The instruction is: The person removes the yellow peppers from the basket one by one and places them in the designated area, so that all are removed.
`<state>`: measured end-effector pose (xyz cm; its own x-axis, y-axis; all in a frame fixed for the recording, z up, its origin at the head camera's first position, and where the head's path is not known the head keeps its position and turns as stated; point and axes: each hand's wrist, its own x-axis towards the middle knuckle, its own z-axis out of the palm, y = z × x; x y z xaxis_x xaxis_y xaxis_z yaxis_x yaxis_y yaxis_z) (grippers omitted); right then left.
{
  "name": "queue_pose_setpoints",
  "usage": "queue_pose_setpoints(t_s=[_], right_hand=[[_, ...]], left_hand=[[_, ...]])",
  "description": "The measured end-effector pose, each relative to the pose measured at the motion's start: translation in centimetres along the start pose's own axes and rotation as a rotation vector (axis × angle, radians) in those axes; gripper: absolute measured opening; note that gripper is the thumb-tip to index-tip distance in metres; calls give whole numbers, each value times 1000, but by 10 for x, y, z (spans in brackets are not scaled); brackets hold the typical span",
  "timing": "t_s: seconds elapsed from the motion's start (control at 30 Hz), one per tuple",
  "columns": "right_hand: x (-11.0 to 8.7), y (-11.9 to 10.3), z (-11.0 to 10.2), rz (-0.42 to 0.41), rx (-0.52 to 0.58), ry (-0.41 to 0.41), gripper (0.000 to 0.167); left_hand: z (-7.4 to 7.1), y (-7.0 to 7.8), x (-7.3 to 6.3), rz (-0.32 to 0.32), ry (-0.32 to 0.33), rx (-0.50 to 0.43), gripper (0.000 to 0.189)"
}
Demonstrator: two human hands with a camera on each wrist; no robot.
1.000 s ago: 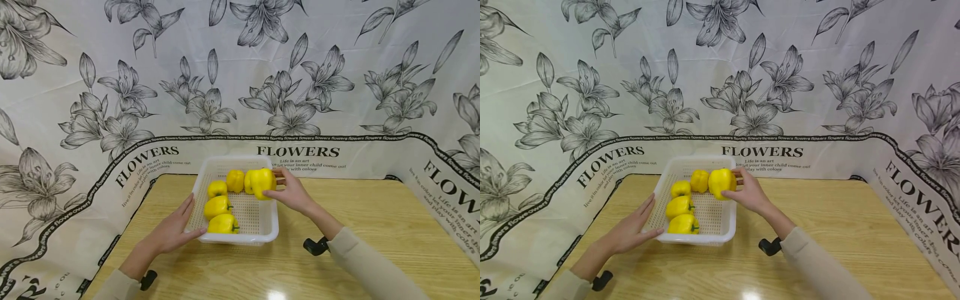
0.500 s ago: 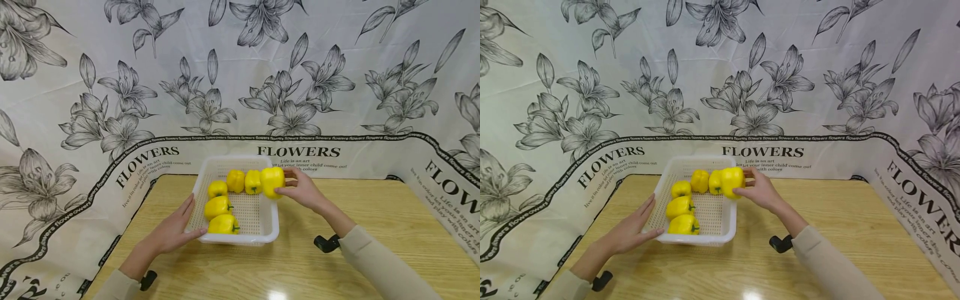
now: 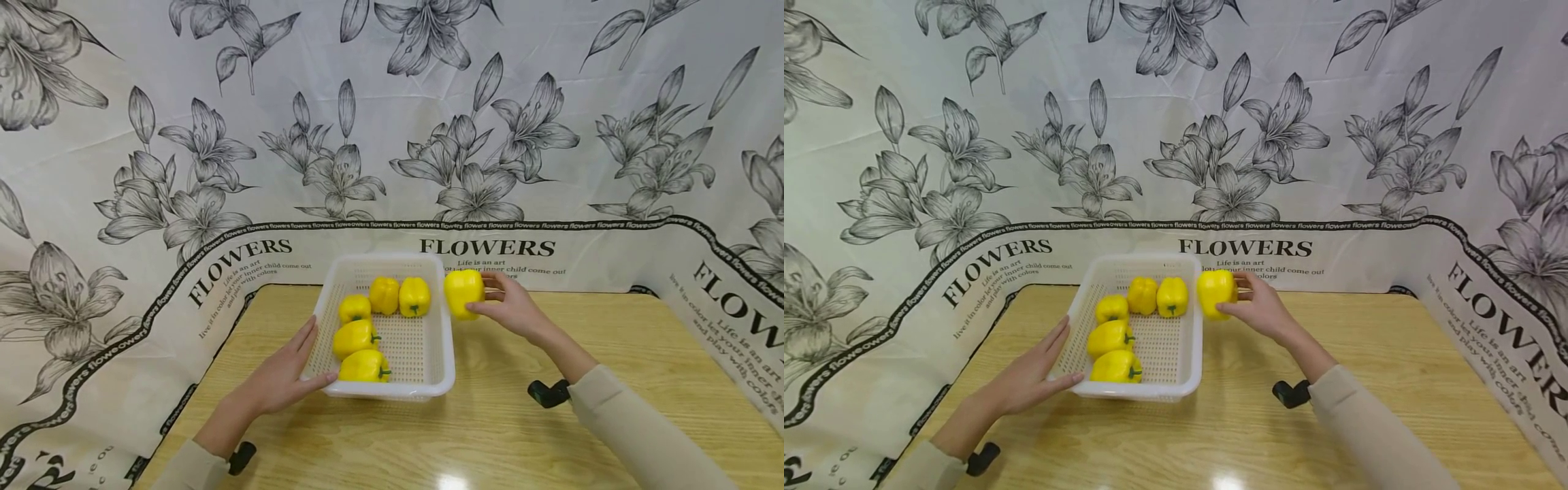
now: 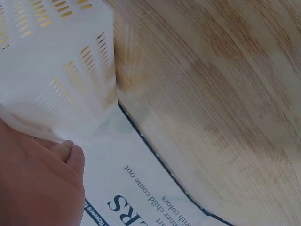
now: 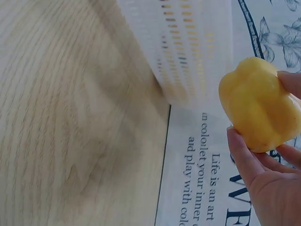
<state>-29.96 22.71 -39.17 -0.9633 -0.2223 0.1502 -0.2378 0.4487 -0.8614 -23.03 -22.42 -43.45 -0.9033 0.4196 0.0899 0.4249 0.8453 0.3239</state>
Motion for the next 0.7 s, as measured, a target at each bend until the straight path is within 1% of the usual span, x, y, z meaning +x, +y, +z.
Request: queue_pose_setpoints(t_s=[0.17, 0.33, 0.53, 0.7], right_hand=[[5, 12, -5, 2, -11, 15, 85], [8, 25, -8, 27, -32, 24, 85], [13, 39, -10, 46, -37, 24, 85], [17, 46, -10, 65, -40, 14, 86]], left_hand=[[-1, 1, 0, 6, 2, -3, 102], [1, -1, 1, 5, -1, -4, 103], [3, -2, 1, -4, -13, -14, 104], [2, -2, 1, -4, -13, -21, 103]])
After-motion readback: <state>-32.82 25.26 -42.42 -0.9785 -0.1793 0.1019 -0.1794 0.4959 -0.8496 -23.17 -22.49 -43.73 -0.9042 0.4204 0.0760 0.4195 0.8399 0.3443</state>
